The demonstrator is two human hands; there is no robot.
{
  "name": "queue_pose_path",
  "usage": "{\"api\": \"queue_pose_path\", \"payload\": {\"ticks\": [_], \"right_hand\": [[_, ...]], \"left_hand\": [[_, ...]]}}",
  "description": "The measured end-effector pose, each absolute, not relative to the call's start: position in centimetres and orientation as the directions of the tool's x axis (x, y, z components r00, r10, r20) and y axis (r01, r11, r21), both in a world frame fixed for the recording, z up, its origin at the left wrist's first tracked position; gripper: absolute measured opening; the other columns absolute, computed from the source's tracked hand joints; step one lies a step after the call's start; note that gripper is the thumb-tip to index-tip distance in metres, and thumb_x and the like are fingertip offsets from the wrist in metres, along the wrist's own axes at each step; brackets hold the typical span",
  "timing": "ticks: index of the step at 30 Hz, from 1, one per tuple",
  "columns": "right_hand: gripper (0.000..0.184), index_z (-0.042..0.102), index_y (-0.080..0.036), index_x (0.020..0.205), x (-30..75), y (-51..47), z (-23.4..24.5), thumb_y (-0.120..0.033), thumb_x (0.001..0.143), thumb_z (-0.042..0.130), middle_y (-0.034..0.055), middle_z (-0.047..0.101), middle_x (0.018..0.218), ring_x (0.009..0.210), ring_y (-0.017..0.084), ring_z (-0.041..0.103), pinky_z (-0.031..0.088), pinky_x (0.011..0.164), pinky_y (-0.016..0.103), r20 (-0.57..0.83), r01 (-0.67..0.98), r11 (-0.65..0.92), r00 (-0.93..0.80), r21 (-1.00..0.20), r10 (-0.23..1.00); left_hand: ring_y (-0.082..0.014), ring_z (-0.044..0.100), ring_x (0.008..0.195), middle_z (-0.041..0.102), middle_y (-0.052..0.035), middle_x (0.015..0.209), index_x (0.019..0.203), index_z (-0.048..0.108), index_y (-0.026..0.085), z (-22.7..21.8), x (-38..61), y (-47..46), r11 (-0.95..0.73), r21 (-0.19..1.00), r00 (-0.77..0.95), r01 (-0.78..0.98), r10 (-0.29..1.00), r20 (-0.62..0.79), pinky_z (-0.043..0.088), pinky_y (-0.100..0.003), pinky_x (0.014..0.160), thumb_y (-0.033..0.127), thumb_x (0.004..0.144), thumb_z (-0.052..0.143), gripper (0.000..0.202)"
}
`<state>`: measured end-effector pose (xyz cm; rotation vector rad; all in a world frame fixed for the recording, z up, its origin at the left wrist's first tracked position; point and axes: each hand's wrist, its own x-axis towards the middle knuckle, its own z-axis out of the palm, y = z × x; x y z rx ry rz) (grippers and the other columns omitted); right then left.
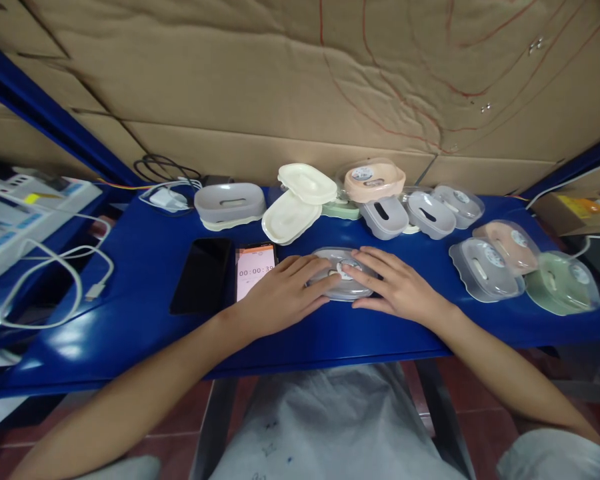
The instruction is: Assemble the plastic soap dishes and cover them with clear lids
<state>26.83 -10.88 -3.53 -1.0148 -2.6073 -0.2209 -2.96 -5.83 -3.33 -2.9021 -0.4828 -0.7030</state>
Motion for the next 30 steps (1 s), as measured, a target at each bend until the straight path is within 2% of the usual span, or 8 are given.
{"api": "queue_pose_path", "payload": {"ticks": [3, 7, 12, 15, 21, 24, 28, 30], "right_hand": [[0.077, 0.047, -0.019, 0.165, 26.8, -11.0, -3.6, -0.055, 0.1, 0.069, 0.02, 0.054, 0.164, 0.154, 0.037, 0.05, 0.05, 0.124, 0.056, 0.339, 0.686, 0.727, -0.691, 0.029, 0.638], [0.079, 0.038, -0.023, 0.17, 26.7, -11.0, -3.9, -0.046, 0.101, 0.07, 0.0188, 0.05, 0.167, 0.158, 0.035, 0.046, 0.047, 0.127, 0.055, 0.347, 0.718, 0.696, -0.65, -0.011, 0.676], [0.084, 0.036, -0.031, 0.171, 26.8, -10.3, -4.7, -0.048, 0.098, 0.074, 0.0174, 0.038, 0.174, 0.162, 0.038, 0.037, 0.047, 0.125, 0.061, 0.328, 0.692, 0.695, -0.622, -0.195, 0.711], [0.08, 0.034, -0.035, 0.171, 26.8, -10.0, -4.8, -0.044, 0.101, 0.072, 0.0159, 0.035, 0.176, 0.16, 0.034, 0.041, 0.05, 0.123, 0.056, 0.341, 0.674, 0.685, -0.598, -0.276, 0.725], [0.079, 0.038, -0.038, 0.17, 29.1, -12.7, -1.5, -0.038, 0.1, 0.074, 0.0113, 0.039, 0.174, 0.158, 0.033, 0.045, 0.047, 0.127, 0.055, 0.393, 0.716, 0.671, -0.571, -0.19, 0.721], [0.077, 0.046, -0.037, 0.165, 33.3, -14.5, 0.9, -0.042, 0.096, 0.079, 0.011, 0.048, 0.169, 0.151, 0.033, 0.054, 0.048, 0.125, 0.052, 0.493, 0.853, 0.509, -0.396, -0.115, 0.775], [0.073, 0.062, -0.027, 0.155, 43.1, -14.7, 3.1, -0.057, 0.091, 0.081, 0.0145, 0.06, 0.158, 0.144, 0.031, 0.06, 0.047, 0.123, 0.044, 0.646, 0.992, 0.111, -0.05, -0.055, 0.762], [0.071, 0.068, -0.019, 0.149, 49.0, -13.7, 3.4, -0.056, 0.09, 0.082, 0.0188, 0.067, 0.149, 0.14, 0.029, 0.063, 0.046, 0.121, 0.038, 0.656, 0.992, -0.114, 0.127, -0.063, 0.744]], "left_hand": [[-0.0339, 0.069, 0.121, 0.069, -0.0181, 0.133, 0.137, 0.061, 0.013, -3.4, -3.0, -5.7, -0.943, -0.032, 0.828, 0.33, 0.273, 0.489, 0.063, -0.049, 0.099, 0.026, 0.108, 0.061, 0.032], [-0.0325, 0.069, 0.124, 0.07, -0.0176, 0.13, 0.134, 0.063, 0.013, -3.5, -3.0, -5.5, -0.94, -0.029, 0.813, 0.341, 0.279, 0.511, 0.064, -0.048, 0.101, 0.022, 0.108, 0.058, 0.027], [-0.0324, 0.071, 0.122, 0.07, -0.0173, 0.131, 0.135, 0.062, 0.014, -3.7, -3.2, -5.4, -0.936, -0.046, 0.815, 0.348, 0.278, 0.509, 0.064, -0.049, 0.1, 0.023, 0.108, 0.06, 0.028], [-0.0323, 0.071, 0.121, 0.069, -0.0172, 0.133, 0.136, 0.062, 0.015, -3.6, -3.2, -5.5, -0.935, -0.056, 0.808, 0.349, 0.27, 0.524, 0.065, -0.049, 0.098, 0.024, 0.108, 0.06, 0.029], [-0.0302, 0.069, 0.122, 0.068, -0.0165, 0.138, 0.136, 0.062, 0.018, -1.7, -3.2, -6.7, -0.941, -0.061, 0.754, 0.334, 0.227, 0.617, 0.062, -0.047, 0.101, 0.023, 0.106, 0.064, 0.031], [-0.0278, 0.07, 0.119, 0.07, -0.0149, 0.134, 0.13, 0.066, 0.017, -0.9, -3.2, -7.3, -0.945, -0.071, 0.749, 0.319, 0.205, 0.63, 0.06, -0.043, 0.101, 0.018, 0.104, 0.064, 0.027], [-0.0274, 0.071, 0.116, 0.072, -0.0133, 0.132, 0.126, 0.069, 0.018, -1.1, -3.0, -7.6, -0.952, -0.064, 0.777, 0.3, 0.205, 0.595, 0.06, -0.042, 0.098, 0.015, 0.103, 0.062, 0.024], [-0.0275, 0.071, 0.116, 0.072, -0.0128, 0.132, 0.123, 0.071, 0.018, -1.6, -2.9, -7.4, -0.954, -0.057, 0.796, 0.293, 0.211, 0.567, 0.059, -0.043, 0.098, 0.015, 0.103, 0.062, 0.021]]}}
